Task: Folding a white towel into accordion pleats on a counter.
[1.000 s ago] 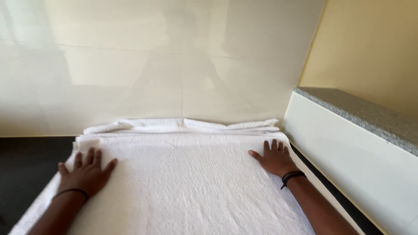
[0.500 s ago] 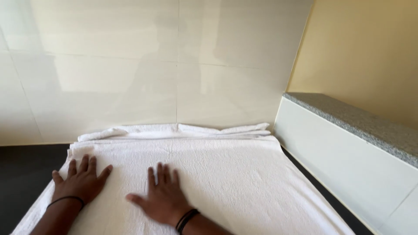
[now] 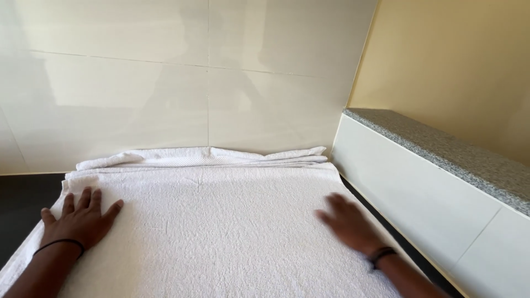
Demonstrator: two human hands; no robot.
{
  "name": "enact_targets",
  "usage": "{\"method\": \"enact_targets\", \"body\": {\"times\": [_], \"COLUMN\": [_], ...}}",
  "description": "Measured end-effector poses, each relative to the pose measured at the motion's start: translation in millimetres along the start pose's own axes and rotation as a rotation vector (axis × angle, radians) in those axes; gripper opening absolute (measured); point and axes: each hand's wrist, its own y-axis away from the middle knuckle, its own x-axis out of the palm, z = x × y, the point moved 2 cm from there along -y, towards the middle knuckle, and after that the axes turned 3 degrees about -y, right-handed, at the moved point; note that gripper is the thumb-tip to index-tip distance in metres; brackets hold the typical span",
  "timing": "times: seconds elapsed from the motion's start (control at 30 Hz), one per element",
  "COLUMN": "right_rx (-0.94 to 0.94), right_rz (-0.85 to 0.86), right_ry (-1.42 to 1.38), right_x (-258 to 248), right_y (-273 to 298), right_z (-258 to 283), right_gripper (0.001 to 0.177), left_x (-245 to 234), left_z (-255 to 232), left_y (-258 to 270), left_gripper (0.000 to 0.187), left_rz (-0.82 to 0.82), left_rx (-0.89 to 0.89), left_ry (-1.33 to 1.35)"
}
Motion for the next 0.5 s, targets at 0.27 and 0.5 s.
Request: {"method": "enact_targets", "body": {"times": [0.27, 0.5], "right_rx": [0.185, 0.158], "right_rz": [0.141, 0.083], "right_ry": [-0.015, -0.001], "right_x": [-4, 15], "right_y": [7, -10], "right_z": [-47, -64], "right_gripper": [0.088, 0.089], "left_x": [-40, -128], "left_z": [10, -173], "left_y": [27, 201], "left_gripper": [0.084, 0.081], "left_rz": [-0.168, -0.067], "left_rx": [0.186, 0.638], "left_ry": [0.067, 0.169]}}
